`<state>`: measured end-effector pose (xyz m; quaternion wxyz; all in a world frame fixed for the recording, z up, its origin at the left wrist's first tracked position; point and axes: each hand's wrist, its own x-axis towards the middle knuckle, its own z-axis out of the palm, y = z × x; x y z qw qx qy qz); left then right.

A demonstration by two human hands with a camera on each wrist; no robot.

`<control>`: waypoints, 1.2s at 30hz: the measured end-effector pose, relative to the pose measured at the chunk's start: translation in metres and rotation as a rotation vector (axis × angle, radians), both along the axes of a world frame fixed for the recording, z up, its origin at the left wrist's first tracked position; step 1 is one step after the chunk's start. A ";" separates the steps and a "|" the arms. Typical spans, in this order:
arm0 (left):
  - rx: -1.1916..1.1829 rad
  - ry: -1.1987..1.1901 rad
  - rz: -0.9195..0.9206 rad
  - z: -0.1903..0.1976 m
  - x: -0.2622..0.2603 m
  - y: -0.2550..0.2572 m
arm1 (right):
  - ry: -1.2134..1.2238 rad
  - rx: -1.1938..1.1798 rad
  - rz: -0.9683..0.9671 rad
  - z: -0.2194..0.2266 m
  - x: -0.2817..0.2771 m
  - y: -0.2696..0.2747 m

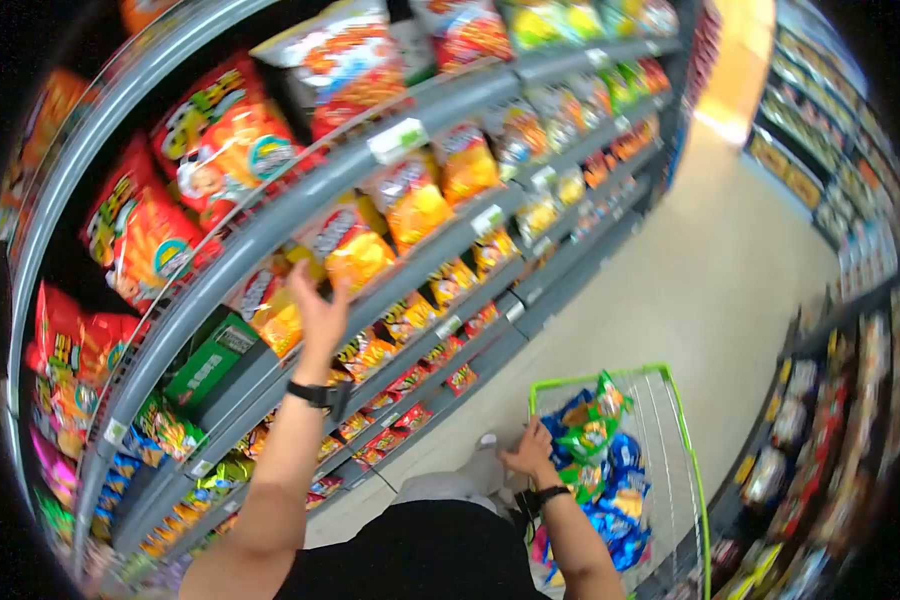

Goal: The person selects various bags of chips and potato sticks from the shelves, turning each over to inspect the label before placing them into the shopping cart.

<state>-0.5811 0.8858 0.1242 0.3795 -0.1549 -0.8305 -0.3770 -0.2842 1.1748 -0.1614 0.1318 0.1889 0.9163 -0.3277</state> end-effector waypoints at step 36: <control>0.392 -0.211 0.157 -0.011 -0.013 0.029 | -0.002 0.365 0.553 0.053 -0.194 0.017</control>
